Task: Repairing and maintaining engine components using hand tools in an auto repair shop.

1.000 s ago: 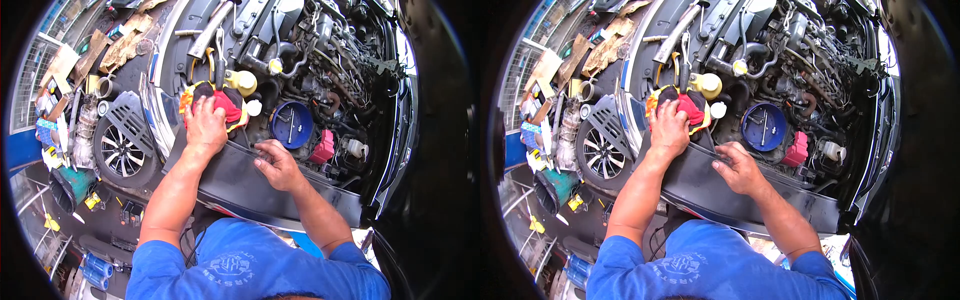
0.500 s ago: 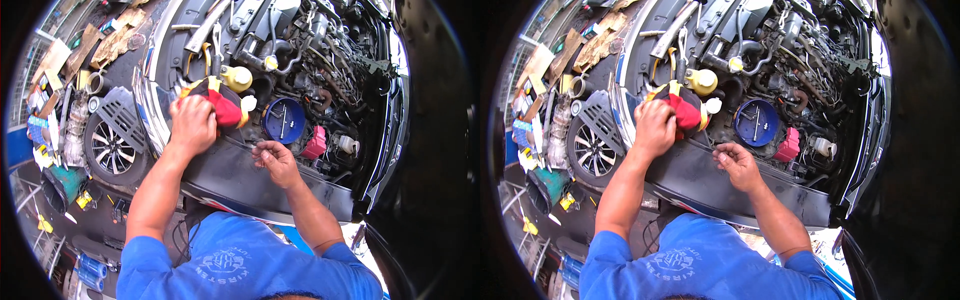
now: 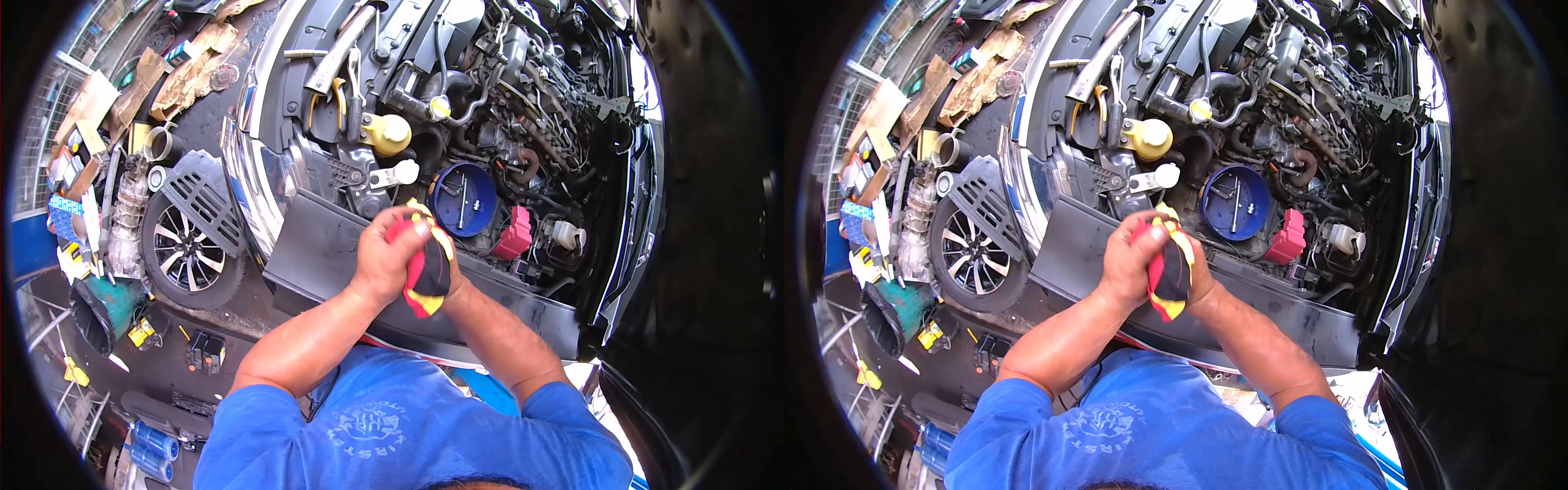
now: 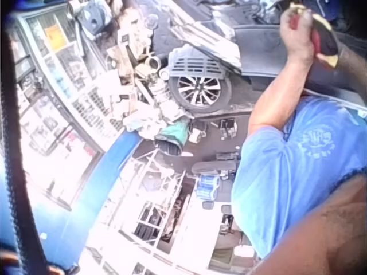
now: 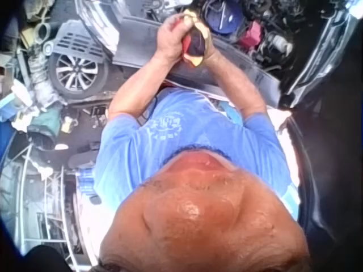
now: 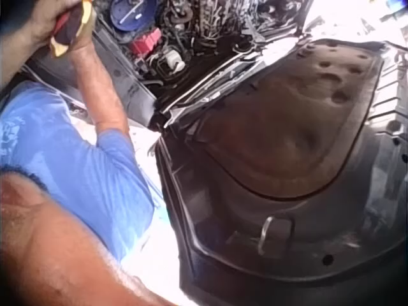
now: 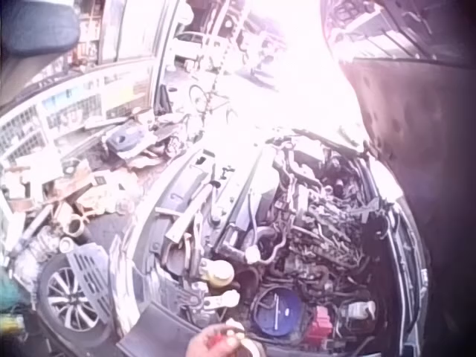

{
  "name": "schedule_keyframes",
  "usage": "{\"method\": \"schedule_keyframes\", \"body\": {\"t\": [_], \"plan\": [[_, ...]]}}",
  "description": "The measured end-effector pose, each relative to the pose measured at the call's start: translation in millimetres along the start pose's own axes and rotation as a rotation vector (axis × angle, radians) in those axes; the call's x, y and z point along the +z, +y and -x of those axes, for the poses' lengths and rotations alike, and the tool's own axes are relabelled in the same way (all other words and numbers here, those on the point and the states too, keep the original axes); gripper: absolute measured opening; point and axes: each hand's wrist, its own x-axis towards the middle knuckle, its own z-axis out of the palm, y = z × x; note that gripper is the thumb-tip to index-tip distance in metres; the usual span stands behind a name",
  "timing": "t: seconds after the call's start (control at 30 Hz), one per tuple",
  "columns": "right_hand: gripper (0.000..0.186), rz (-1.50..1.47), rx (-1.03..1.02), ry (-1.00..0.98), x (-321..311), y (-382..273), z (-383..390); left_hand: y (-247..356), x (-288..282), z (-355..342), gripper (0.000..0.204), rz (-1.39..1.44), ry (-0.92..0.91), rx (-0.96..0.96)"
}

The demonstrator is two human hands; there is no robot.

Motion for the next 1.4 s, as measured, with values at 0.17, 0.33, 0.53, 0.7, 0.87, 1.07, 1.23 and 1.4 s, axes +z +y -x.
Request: {"method": "schedule_keyframes", "body": {"t": [0.17,0.33,0.53,0.7,0.87,1.07,1.23,1.4], "plan": [[0.068,0.722,-0.548,-0.095,19,-49,-23,-20,-17,-10,0.059,0.144,-0.141,0.130],[0.058,0.394,-0.401,-0.012,19,-63,-53,-9,-21,6,0.073,-0.015,-0.455,0.175],[0.047,0.317,0.003,0.059,13,-32,-77,101,-63,-42,0.027,-1.160,0.053,0.389],[0.067,1.007,-0.144,-0.015,30,-11,-84,152,-92,-129,0.060,-1.792,0.642,0.318],[0.069,0.948,-0.279,0.038,26,-27,-153,156,-77,-174,0.049,-1.971,0.512,-0.028],[0.080,1.272,-0.168,-0.149,32,-59,-244,157,-66,-173,0.041,-1.963,0.464,-0.002],[0.062,1.484,-0.151,-0.302,32,-68,-288,161,-63,-167,0.045,-1.969,0.511,0.032],[0.037,1.411,-0.113,-0.223,22,-70,-298,176,-63,-152,0.045,-1.939,0.497,0.047]]}}
